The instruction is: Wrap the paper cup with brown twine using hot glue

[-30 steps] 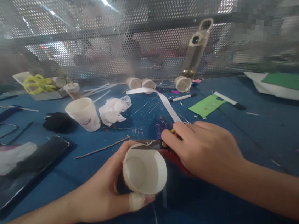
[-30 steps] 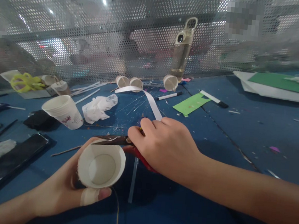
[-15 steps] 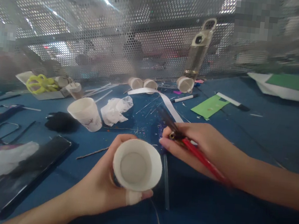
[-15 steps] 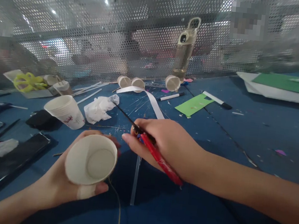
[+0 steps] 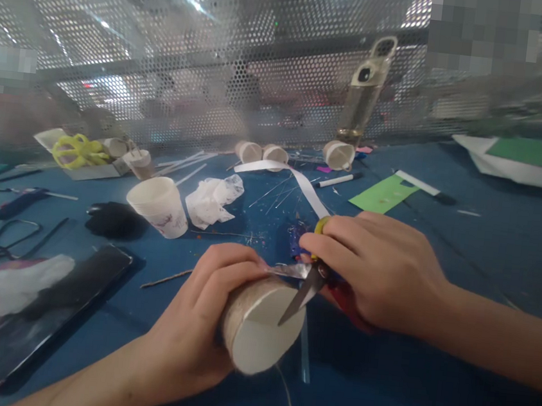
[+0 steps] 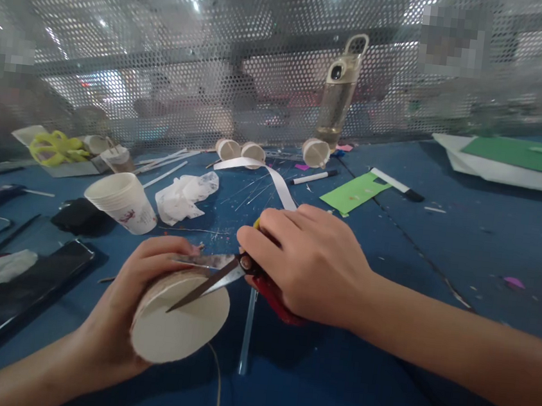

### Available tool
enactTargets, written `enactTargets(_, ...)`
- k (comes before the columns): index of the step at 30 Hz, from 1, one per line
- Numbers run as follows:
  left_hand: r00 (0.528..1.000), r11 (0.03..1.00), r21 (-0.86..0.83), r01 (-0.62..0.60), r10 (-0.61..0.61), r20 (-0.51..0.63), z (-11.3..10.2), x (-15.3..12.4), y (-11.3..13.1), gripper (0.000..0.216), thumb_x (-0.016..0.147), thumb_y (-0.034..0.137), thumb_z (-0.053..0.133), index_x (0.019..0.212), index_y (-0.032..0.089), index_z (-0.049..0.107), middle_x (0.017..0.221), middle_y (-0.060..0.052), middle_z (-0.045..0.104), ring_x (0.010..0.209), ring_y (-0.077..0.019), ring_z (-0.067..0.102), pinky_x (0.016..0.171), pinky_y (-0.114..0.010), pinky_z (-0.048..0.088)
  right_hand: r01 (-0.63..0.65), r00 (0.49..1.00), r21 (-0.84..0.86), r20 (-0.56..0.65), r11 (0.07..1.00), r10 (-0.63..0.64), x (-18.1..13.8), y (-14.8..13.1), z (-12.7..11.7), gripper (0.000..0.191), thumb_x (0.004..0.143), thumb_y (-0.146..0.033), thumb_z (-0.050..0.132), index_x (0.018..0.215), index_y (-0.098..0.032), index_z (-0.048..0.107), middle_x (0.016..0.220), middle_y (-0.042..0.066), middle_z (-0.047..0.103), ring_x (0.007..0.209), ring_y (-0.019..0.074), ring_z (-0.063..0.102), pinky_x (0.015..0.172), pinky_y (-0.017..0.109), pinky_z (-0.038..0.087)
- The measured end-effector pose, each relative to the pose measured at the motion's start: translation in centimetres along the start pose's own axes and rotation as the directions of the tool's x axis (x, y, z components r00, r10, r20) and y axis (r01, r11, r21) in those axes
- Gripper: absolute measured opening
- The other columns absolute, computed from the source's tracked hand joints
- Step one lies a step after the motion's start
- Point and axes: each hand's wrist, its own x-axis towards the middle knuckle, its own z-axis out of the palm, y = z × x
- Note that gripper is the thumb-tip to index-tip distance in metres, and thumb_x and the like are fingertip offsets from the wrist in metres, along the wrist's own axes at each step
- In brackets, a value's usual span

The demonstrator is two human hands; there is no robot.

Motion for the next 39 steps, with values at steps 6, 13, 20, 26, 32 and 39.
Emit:
enactTargets(6,0.996,0.999,0.037,-0.02,0.024,-0.089,0.05,0.06,0.23,0.073,0.082,0.003,0.08,0.144,0.025,0.05,0.13,-0.012,0.059,0.122,-0.0253,0.064,0.104,-0.039,0.061,0.05,0.998,-0.103,-0.018,0.993,-0.052,-0.03,-0.35,0.23,0.017,0.105,-0.017,0.057,0.103,-0.017,0.074,0.082,0.006,0.073,0.07,0.0196,0.057,0.066,0.034,0.038)
enactTargets(13,0.998,1.0,-0.017,-0.018,0.017,-0.068,-0.1,0.41,0.34,0.066,0.084,0.011,0.08,0.139,0.03,0.048,0.129,-0.012,0.065,0.115,-0.0272,0.071,0.09,-0.041,0.066,0.06,0.997,-0.12,-0.036,0.991,-0.065,0.11,-0.5,0.22,0.014,0.103,-0.016,0.062,0.101,-0.016,0.076,0.079,0.006,0.073,0.068,0.0192,0.057,0.066,0.034,0.038)
enactTargets(20,1.0,0.999,-0.035,0.005,-0.005,0.008,0.06,-0.16,0.18,0.085,0.084,0.015,0.08,0.157,0.025,0.04,0.134,-0.016,0.064,0.121,-0.0294,0.067,0.104,-0.045,0.06,0.045,0.998,-0.149,-0.031,0.988,-0.05,0.17,-0.45,0.21,0.015,0.104,-0.016,0.059,0.102,-0.018,0.074,0.08,0.006,0.074,0.069,0.0215,0.06,0.065,0.034,0.041)
enactTargets(26,0.997,1.0,-0.022,0.0,0.002,0.079,-0.07,-0.23,0.35,0.086,0.084,0.014,0.078,0.159,0.025,0.039,0.14,-0.019,0.06,0.133,-0.035,0.063,0.11,-0.051,0.06,0.054,0.996,-0.165,-0.061,0.985,-0.065,0.23,-0.27,0.11,0.008,0.102,-0.015,0.065,0.103,-0.018,0.073,0.078,0.005,0.072,0.071,0.0204,0.058,0.067,0.034,0.04)
enactTargets(32,1.0,1.0,-0.008,-0.016,0.016,-0.005,0.42,-0.42,0.3,0.08,0.082,0.01,0.083,0.15,0.025,0.044,0.131,-0.014,0.061,0.121,-0.028,0.066,0.103,-0.041,0.063,0.081,0.993,-0.196,-0.073,0.977,-0.097,0.25,-0.32,-0.03,0.007,0.101,-0.017,0.068,0.104,-0.018,0.074,0.078,0.004,0.071,0.071,0.02,0.057,0.066,0.034,0.041)
enactTargets(39,0.999,0.999,0.005,-0.043,0.043,-0.018,0.7,-0.32,0.29,0.075,0.082,0.01,0.082,0.146,0.02,0.045,0.13,-0.014,0.06,0.12,-0.0246,0.064,0.102,-0.035,0.061,0.081,0.989,-0.204,-0.105,0.976,-0.104,0.28,-0.42,0.19,0.013,0.101,-0.013,0.065,0.098,-0.02,0.075,0.073,0.003,0.069,0.067,0.0199,0.053,0.065,0.033,0.04)
